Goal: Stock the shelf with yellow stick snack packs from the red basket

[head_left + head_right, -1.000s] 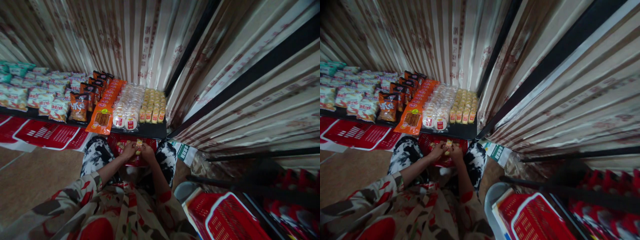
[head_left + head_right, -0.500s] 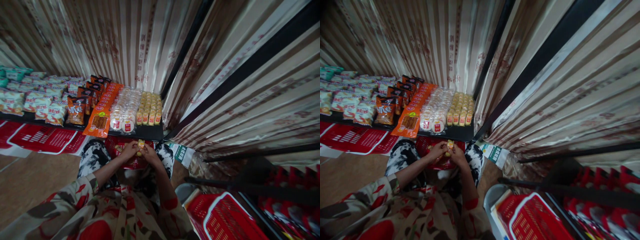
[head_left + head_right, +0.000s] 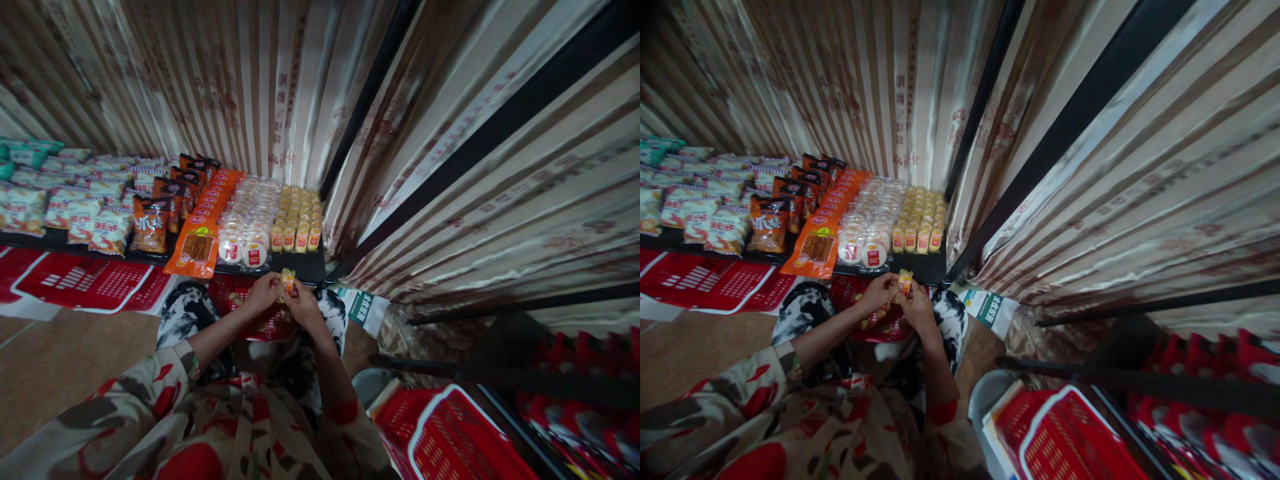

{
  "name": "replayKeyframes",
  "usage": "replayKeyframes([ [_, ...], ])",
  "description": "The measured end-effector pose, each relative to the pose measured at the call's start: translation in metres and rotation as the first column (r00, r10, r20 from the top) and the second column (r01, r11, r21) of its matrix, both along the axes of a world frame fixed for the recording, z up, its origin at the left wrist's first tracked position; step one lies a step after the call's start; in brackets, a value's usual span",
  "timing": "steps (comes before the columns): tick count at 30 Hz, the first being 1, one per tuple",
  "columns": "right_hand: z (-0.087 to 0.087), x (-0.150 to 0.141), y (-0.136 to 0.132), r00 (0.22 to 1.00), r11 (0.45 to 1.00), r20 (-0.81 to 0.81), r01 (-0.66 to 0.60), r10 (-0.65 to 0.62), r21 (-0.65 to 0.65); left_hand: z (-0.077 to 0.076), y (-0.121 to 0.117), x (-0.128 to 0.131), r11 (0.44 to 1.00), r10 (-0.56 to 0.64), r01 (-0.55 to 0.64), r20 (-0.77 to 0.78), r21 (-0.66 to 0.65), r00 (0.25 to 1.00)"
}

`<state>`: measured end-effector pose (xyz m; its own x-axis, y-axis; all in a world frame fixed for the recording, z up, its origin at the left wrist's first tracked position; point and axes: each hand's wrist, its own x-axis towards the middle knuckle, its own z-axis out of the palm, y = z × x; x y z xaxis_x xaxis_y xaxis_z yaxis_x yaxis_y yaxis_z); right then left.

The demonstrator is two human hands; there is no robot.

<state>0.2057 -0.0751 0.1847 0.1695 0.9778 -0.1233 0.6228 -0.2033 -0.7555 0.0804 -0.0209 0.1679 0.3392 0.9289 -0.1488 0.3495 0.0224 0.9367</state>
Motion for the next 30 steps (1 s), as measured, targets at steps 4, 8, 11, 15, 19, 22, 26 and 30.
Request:
replayKeyframes([
  [4,0.007,-0.002,0.004,0.987,0.998,0.159,0.027,-0.035,0.053,-0.001,0.007,0.006,0.997,-0.013,0.01,0.034,0.071,0.999],
  [8,0.008,-0.005,0.01,0.98,0.995,0.182,0.073,-0.083,0.061,0.005,0.011,0.011,0.991,0.01,-0.008,-0.014,0.133,1.0],
  [11,0.006,-0.008,0.017,0.978,0.988,0.166,0.11,-0.126,0.106,0.014,0.013,0.013,0.986,0.041,-0.036,-0.024,0.16,0.999],
  [15,0.002,-0.011,0.027,0.974,0.972,0.134,0.156,-0.18,0.176,0.023,0.016,0.016,0.981,0.077,-0.078,0.013,0.177,0.997],
  [19,-0.003,-0.011,0.037,0.959,0.946,0.13,0.215,-0.251,0.242,0.023,0.018,0.018,0.98,0.092,-0.105,0.08,0.17,0.992],
  [22,-0.009,-0.012,0.046,0.953,0.926,0.125,0.231,-0.277,0.298,0.02,0.017,0.018,0.962,0.109,-0.116,0.042,0.247,0.993],
  [26,-0.017,-0.015,0.057,0.951,0.912,0.118,0.232,-0.286,0.337,0.016,0.015,0.014,0.932,0.174,-0.152,-0.038,0.329,0.984],
  [30,-0.019,-0.018,0.067,0.939,0.909,0.159,0.237,-0.305,0.344,0.014,0.017,0.01,0.915,0.169,-0.118,-0.101,0.386,0.98],
])
